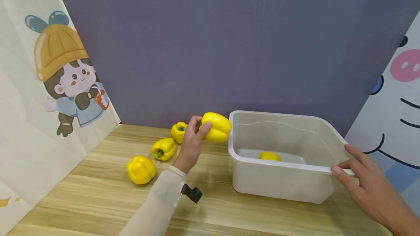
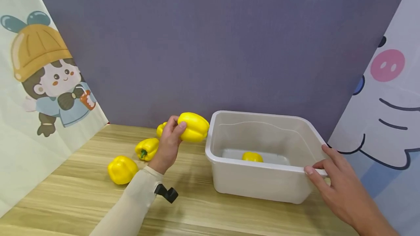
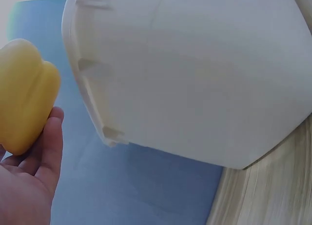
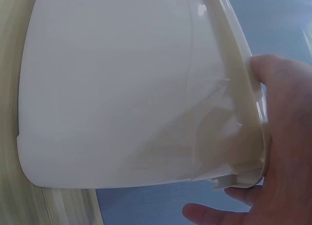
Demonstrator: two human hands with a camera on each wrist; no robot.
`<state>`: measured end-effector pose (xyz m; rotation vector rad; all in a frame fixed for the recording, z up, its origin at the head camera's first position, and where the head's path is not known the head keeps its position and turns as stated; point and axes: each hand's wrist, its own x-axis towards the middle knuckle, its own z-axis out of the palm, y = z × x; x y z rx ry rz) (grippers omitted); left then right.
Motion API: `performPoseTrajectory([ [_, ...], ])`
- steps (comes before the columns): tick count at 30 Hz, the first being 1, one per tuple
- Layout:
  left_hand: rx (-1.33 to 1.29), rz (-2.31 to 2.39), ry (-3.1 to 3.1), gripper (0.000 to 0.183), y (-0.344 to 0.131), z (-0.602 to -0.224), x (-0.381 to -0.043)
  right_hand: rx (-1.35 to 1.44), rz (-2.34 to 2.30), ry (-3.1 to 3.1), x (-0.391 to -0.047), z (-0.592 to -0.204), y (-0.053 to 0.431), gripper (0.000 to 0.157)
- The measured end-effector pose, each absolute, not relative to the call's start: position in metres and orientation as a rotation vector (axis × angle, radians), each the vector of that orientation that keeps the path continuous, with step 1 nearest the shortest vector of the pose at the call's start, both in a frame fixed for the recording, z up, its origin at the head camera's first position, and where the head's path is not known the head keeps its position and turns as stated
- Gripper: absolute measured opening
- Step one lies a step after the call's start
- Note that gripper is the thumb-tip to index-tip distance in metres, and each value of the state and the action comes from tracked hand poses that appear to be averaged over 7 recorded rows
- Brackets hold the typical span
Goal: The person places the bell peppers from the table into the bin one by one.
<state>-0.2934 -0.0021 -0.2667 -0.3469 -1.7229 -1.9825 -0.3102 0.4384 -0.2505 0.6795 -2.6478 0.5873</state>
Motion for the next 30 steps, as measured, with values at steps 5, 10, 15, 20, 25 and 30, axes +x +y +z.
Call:
performPoseTrajectory([
  [5,-0.380,-2.004,-1.715,0.029,0.004,-0.265,-0.289,0.689,0.587,-2.640,-0.308,-0.251,0.440,0.021],
  [10,-0.450,-1.989,-1.708,0.033,0.009,-0.260,-0.285,0.692,0.585,-2.634,-0.306,-0.249,0.440,0.021],
  [15,-0.477,-1.966,-1.730,0.036,0.011,-0.255,-0.282,0.700,0.601,-2.614,-0.305,-0.248,0.437,0.019],
  [20,-0.502,-1.979,-1.766,0.040,0.016,-0.250,-0.281,0.706,0.598,-2.610,-0.305,-0.247,0.434,0.017],
  [25,-0.550,-1.901,-1.939,0.046,0.026,-0.244,-0.284,0.712,0.613,-2.603,-0.304,-0.248,0.434,0.017],
  [30,-0.553,-1.767,-2.150,0.045,0.031,-0.233,-0.287,0.724,0.625,-2.586,-0.304,-0.248,0.436,0.016],
])
